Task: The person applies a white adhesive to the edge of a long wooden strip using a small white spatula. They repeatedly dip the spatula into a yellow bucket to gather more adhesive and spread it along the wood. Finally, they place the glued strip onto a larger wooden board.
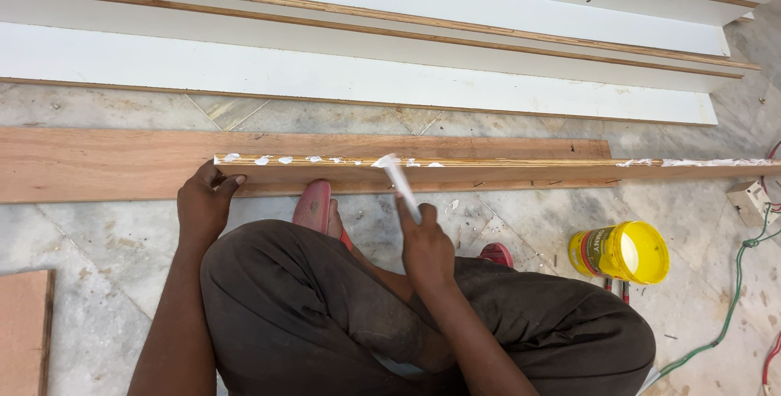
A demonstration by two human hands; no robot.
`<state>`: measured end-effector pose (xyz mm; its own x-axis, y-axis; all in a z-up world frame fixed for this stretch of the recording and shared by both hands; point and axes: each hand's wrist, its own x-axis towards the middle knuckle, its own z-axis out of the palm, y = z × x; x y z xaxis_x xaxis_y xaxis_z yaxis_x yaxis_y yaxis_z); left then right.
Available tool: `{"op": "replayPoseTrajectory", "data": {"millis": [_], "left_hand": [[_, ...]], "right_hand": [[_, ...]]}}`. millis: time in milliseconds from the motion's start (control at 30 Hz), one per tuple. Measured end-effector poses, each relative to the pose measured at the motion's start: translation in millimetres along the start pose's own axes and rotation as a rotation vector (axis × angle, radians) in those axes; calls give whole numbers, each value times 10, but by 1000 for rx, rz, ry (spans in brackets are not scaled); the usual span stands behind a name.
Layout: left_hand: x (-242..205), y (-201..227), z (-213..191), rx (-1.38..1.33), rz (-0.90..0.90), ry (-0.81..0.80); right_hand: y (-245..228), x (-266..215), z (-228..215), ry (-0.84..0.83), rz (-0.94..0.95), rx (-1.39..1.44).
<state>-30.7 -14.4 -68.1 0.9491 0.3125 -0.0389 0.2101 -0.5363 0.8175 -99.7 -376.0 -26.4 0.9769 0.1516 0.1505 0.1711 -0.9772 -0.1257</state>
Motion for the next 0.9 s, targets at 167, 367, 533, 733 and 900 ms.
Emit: {"op": "replayPoseTrajectory", "data": {"millis": [167,367,533,733,900], "left_hand": [[-4,14,0,-1,-7,1],[-9,-3,-9,-9,5,11],[-8,-11,-3,7,28,6],[7,-37,14,-16,25,12],[7,-74,-17,22,74,-1]], "right_hand": [[7,39,-275,7,106,129],[-157,140,-432,0,-51,101],[-34,213,-394,37,46,6],[399,61,-406,181,276,328],[491,3,-264,38,366,338]]}}
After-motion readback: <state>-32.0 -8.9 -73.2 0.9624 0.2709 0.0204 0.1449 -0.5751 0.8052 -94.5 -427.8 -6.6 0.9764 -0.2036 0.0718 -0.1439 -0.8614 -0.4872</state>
